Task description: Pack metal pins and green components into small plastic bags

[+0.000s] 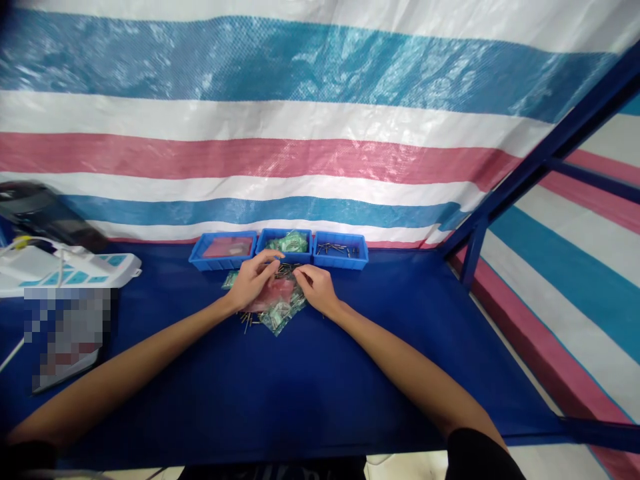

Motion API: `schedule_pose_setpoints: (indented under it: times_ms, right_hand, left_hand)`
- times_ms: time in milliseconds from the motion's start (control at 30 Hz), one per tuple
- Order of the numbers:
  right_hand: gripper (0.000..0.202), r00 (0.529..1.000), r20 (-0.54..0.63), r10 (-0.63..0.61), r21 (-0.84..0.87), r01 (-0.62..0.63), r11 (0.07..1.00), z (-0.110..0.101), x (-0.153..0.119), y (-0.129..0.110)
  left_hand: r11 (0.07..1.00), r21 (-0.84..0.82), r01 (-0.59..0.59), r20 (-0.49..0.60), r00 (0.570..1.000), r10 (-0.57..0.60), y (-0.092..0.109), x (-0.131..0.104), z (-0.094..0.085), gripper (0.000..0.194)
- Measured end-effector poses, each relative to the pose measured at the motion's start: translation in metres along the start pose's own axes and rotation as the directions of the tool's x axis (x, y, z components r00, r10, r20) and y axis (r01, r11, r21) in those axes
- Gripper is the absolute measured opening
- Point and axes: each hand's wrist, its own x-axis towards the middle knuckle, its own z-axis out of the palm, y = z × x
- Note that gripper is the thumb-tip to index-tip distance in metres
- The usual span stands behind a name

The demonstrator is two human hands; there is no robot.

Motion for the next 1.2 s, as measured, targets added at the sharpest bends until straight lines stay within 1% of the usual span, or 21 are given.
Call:
schedule_pose_setpoints:
  times_ms: [100, 200, 367, 500, 667, 800, 867, 967, 1067, 1133, 1200]
  right_hand:
    - [0.028, 1.000, -0.010, 0.002, 0.004, -0.002, 1.000, -0.0007, -0.0003, -0.0009]
    - [0.024, 1.000, -0.017, 0.017, 0.030, -0.016, 0.999, -0.0011, -0.0014, -0.0015]
    - [0.023, 1.000, -0.011, 0.003, 0.050, -0.002, 0.999, -0.0009, -0.0030, -0.0024]
    - [0.022, 0.999, 0.006, -0.049, 0.011, 0.049, 0.999, -0.0008, -0.0027, -0.0029]
    - [0.022, 0.998, 0.009, -0.066, -0.018, 0.066, 0.998, -0.0009, -0.0031, -0.0024]
    - [0.023, 0.999, -0.041, -0.036, -0.007, 0.035, 0.999, -0.0015, -0.0048, -0.0020]
    - [0.023, 0.998, -0.060, -0.028, 0.003, 0.028, 1.000, -0.0018, -0.0053, -0.0018]
    - [0.022, 0.997, -0.067, -0.035, -0.006, 0.035, 0.999, -0.0018, -0.0052, -0.0019]
    - [0.020, 0.995, -0.062, -0.078, -0.014, 0.078, 0.997, -0.0013, -0.0044, -0.0020]
    - [0.020, 0.994, -0.038, -0.106, -0.022, 0.105, 0.994, -0.0007, -0.0040, -0.0019]
    - [0.021, 0.993, -0.010, -0.114, -0.036, 0.113, 0.993, -0.0003, -0.0039, -0.0013]
  left_hand:
    - [0.987, 0.139, -0.075, 0.011, 0.997, 0.074, 0.0007, 0.0010, -0.0013, 0.029]
    - [0.974, 0.179, -0.139, 0.038, 0.990, 0.134, -0.0007, 0.0016, -0.0010, 0.029]
    - [0.994, 0.089, -0.059, 0.024, 0.998, 0.057, -0.0050, 0.0002, 0.0019, 0.029]
    - [0.997, 0.053, -0.057, 0.062, 0.997, 0.053, -0.0059, -0.0015, 0.0032, 0.031]
    - [0.996, 0.061, -0.061, 0.059, 0.997, 0.057, -0.0058, -0.0015, 0.0036, 0.031]
    - [0.992, 0.114, -0.054, 0.052, 0.997, 0.048, -0.0053, -0.0015, 0.0033, 0.025]
    - [0.985, 0.158, -0.064, 0.042, 0.997, 0.058, -0.0056, -0.0019, 0.0032, 0.027]
    - [0.977, 0.182, -0.111, 0.014, 0.994, 0.111, -0.0055, -0.0021, 0.0028, 0.025]
    - [0.966, 0.177, -0.189, -0.024, 0.980, 0.196, -0.0036, -0.0020, 0.0022, 0.021]
    - [0.956, 0.180, -0.232, -0.042, 0.969, 0.243, -0.0019, -0.0025, 0.0022, 0.020]
    - [0.953, 0.189, -0.238, -0.054, 0.966, 0.253, -0.0009, -0.0037, 0.0029, 0.020]
